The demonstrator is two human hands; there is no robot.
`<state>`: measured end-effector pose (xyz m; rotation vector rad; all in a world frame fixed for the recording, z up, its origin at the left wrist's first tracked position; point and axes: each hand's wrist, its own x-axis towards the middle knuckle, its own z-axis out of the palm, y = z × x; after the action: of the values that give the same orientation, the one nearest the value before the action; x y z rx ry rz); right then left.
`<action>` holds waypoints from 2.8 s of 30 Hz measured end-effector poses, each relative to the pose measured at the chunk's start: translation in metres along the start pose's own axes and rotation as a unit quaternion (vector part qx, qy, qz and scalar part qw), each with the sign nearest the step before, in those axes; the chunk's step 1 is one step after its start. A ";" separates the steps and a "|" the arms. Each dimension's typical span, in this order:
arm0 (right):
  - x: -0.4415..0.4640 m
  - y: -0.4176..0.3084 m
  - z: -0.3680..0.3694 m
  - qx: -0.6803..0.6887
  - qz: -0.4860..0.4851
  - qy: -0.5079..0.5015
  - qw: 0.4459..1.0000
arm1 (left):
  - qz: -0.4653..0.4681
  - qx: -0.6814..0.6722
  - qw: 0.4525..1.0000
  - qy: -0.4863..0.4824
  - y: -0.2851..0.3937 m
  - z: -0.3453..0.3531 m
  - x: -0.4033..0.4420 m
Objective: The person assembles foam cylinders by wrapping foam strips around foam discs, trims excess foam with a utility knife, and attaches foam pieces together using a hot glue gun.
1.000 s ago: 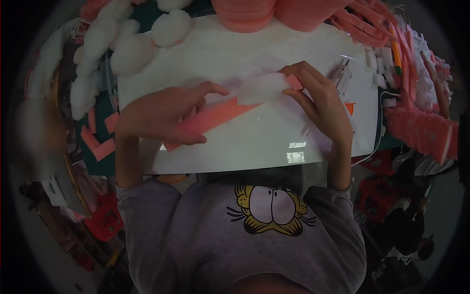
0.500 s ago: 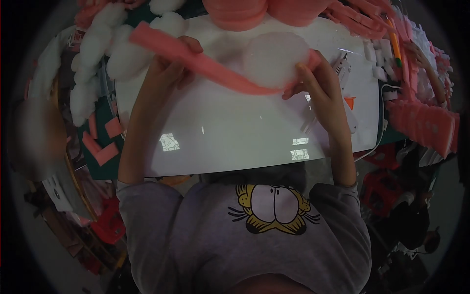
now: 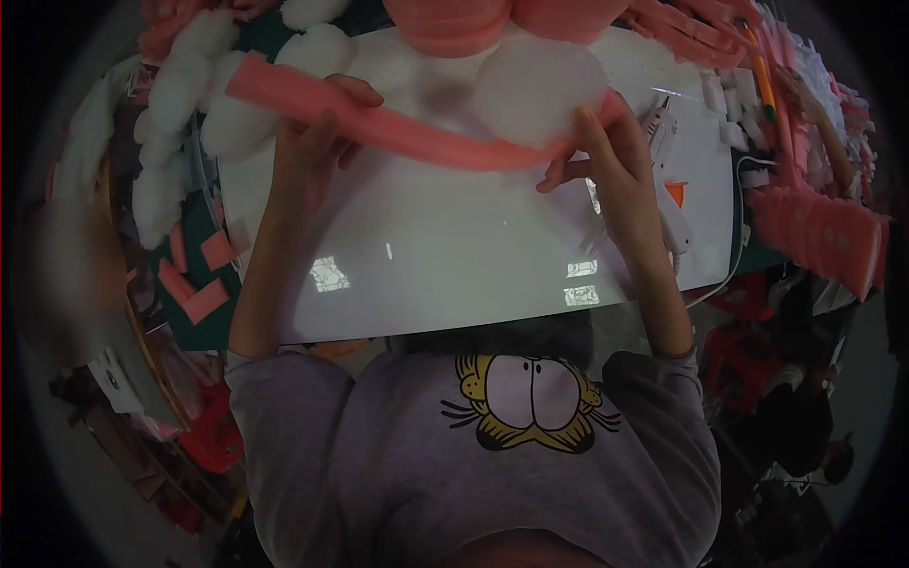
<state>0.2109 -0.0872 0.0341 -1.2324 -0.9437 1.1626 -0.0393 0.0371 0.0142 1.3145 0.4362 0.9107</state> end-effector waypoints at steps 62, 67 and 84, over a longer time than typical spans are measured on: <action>-0.010 -0.018 0.010 -0.397 -0.205 -0.107 0.888 | 0.132 0.429 0.890 -0.080 0.015 0.061 -0.021; -0.010 -0.014 0.013 -0.404 -0.216 -0.113 0.882 | 0.088 0.306 0.947 -0.047 0.003 0.070 -0.029; -0.020 -0.021 0.015 -0.315 -0.156 -0.160 0.922 | -0.022 0.167 0.985 0.029 0.001 0.081 -0.037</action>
<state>0.1951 -0.1025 0.0579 -1.3333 -1.7925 0.8347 -0.0018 -0.0433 0.0267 1.5776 0.6834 0.8661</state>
